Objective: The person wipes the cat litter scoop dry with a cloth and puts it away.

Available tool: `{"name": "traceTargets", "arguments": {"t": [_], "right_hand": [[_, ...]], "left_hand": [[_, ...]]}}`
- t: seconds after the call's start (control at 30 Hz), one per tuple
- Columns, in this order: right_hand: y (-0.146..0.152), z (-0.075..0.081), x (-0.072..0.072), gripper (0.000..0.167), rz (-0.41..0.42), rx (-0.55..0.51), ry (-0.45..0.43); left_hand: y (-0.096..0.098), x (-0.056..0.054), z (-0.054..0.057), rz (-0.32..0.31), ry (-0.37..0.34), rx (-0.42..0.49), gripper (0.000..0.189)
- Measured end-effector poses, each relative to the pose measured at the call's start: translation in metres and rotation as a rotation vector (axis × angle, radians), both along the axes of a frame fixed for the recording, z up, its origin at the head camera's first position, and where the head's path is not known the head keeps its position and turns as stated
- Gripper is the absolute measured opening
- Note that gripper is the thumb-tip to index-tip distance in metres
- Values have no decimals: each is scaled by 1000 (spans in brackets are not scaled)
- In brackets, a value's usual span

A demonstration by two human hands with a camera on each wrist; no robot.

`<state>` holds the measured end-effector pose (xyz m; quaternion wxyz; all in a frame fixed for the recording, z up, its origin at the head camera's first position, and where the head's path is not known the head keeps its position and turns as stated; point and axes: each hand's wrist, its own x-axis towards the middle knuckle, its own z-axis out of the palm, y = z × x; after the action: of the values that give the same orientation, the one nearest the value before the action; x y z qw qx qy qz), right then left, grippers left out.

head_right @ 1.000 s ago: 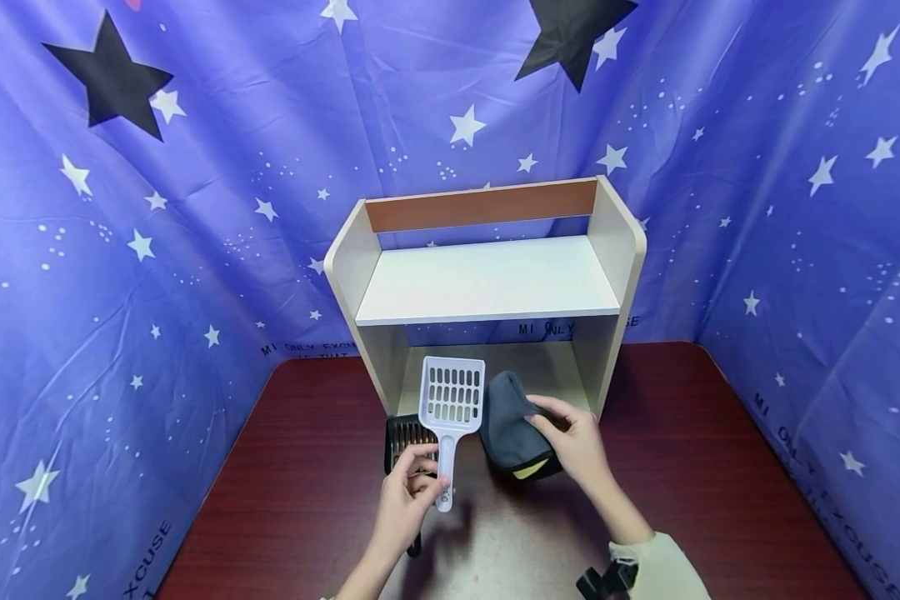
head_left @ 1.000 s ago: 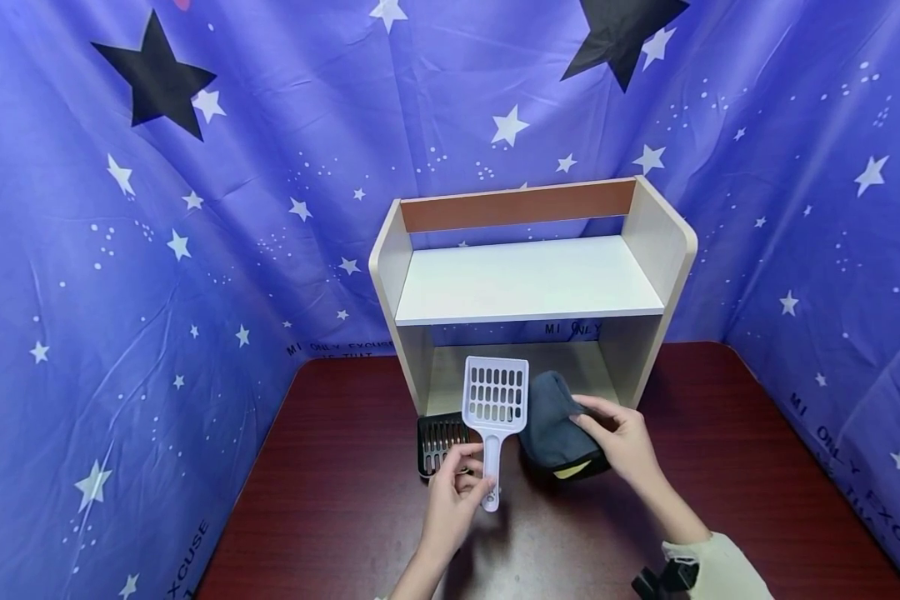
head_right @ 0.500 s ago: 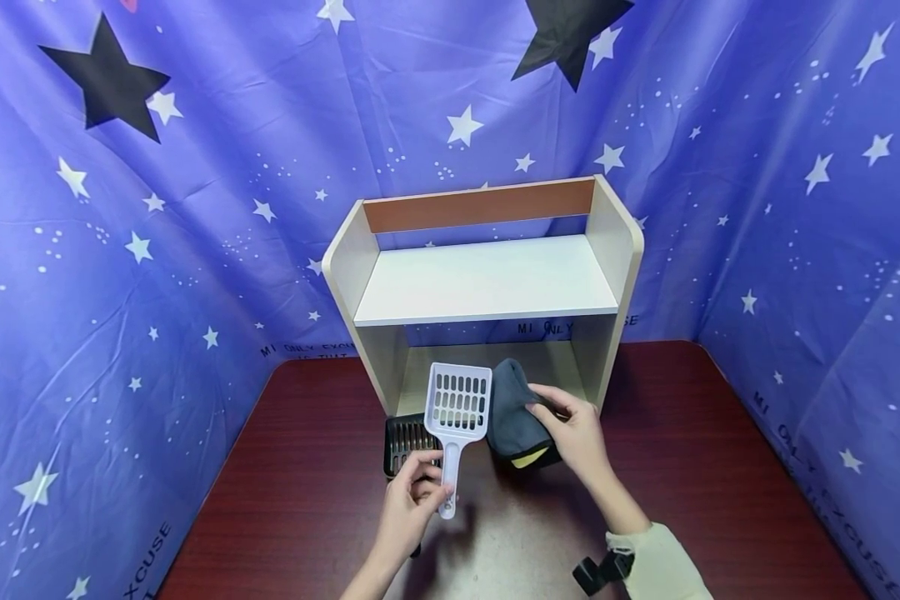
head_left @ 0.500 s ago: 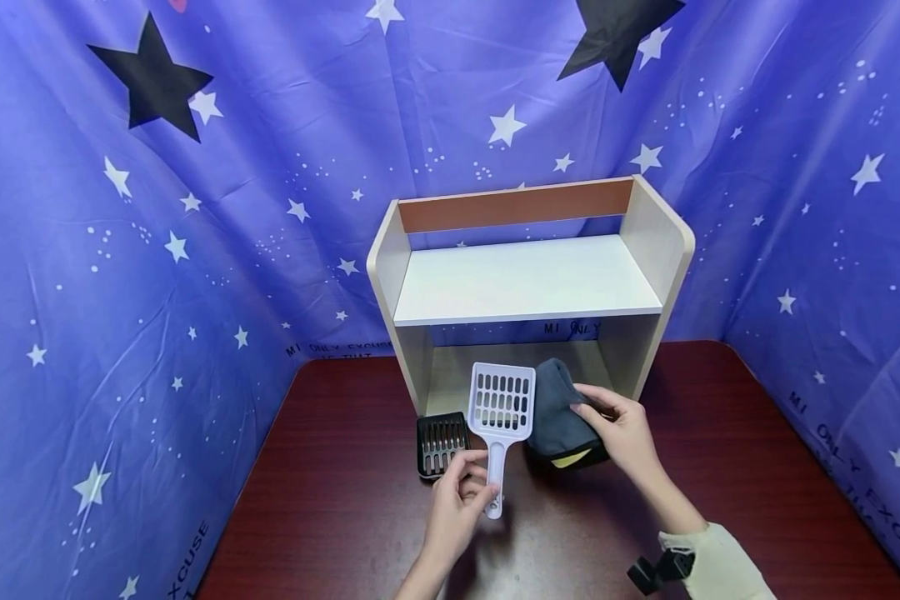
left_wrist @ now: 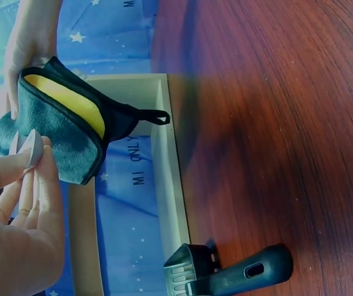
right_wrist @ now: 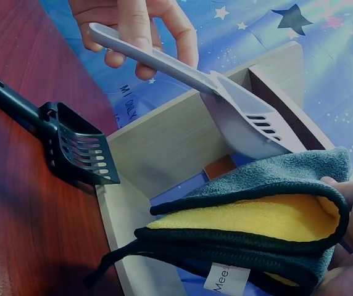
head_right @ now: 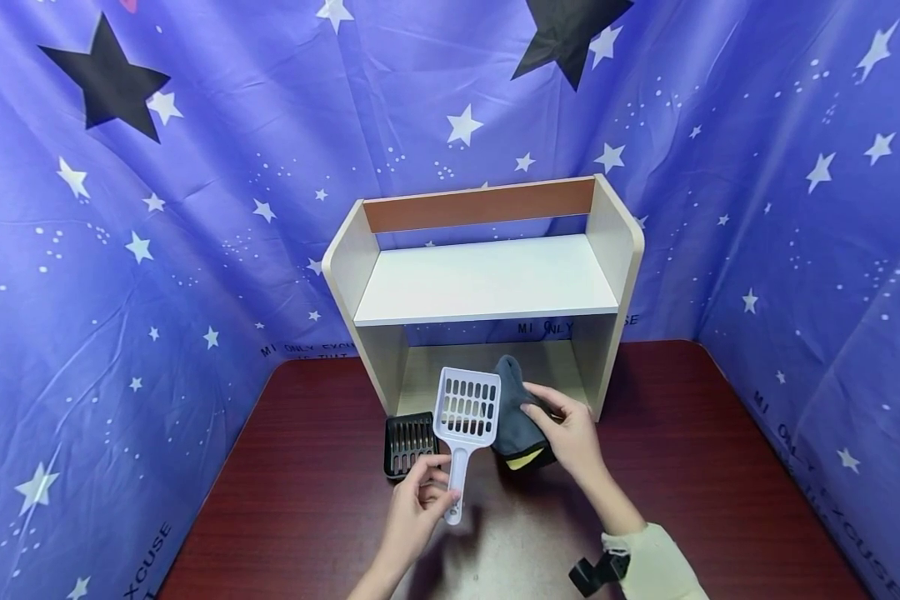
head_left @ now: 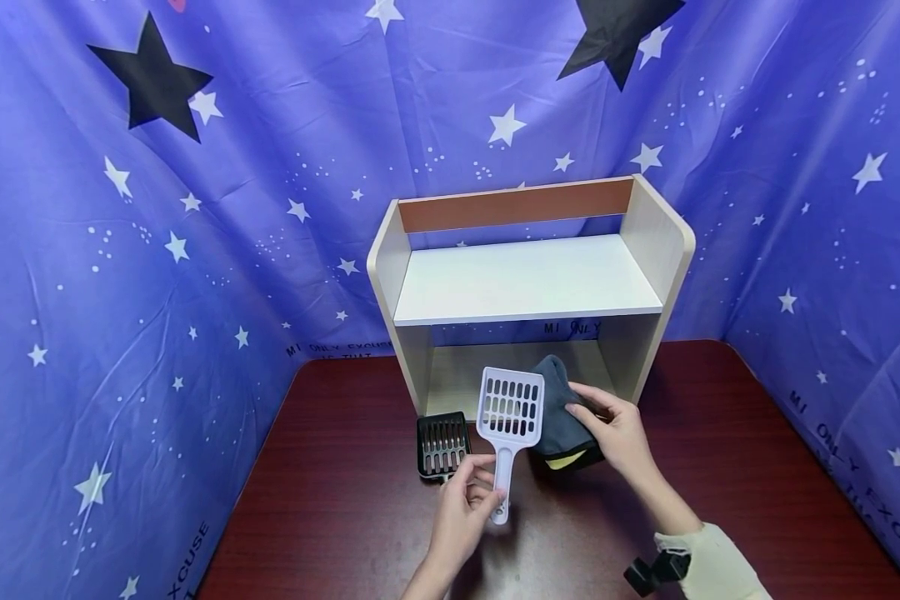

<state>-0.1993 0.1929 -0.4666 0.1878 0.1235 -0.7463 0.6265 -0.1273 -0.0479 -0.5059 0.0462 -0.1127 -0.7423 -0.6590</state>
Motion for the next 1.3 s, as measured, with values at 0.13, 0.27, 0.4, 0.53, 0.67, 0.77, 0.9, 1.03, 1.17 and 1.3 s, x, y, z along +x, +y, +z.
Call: {"name": "traceTargets", "arguments": {"t": [0.13, 0.27, 0.4, 0.53, 0.67, 0.77, 0.9, 1.03, 1.17, 1.3], "right_hand": [[-1, -2, 2, 28, 10, 4, -6], [-2, -2, 4, 28, 13, 18, -2], [-3, -3, 5, 28, 2, 38, 6], [-4, -5, 7, 27, -6, 54, 19], [-6, -6, 9, 28, -7, 60, 18], [-8, -8, 11, 28, -7, 68, 17], [-9, -11, 14, 27, -2, 80, 27], [-12, -14, 17, 28, 9, 87, 43], [-15, -17, 20, 28, 10, 107, 56], [-19, -22, 22, 28, 4, 133, 80]], "left_hand": [[1, -2, -2, 8, -10, -27, 39], [1, -2, -2, 12, -9, -34, 38], [2, -3, -1, 16, -12, -35, 38], [2, -4, -1, 17, -19, -31, 38], [3, -5, 0, 20, -14, -26, 39], [3, -5, 2, 19, 9, -21, 39], [3, -7, 3, 23, 27, -11, 39], [3, -8, 3, 35, 27, -1, 40], [2, -9, 3, 46, 14, 7, 41], [1, -11, 4, 48, -7, 16, 42]]}}
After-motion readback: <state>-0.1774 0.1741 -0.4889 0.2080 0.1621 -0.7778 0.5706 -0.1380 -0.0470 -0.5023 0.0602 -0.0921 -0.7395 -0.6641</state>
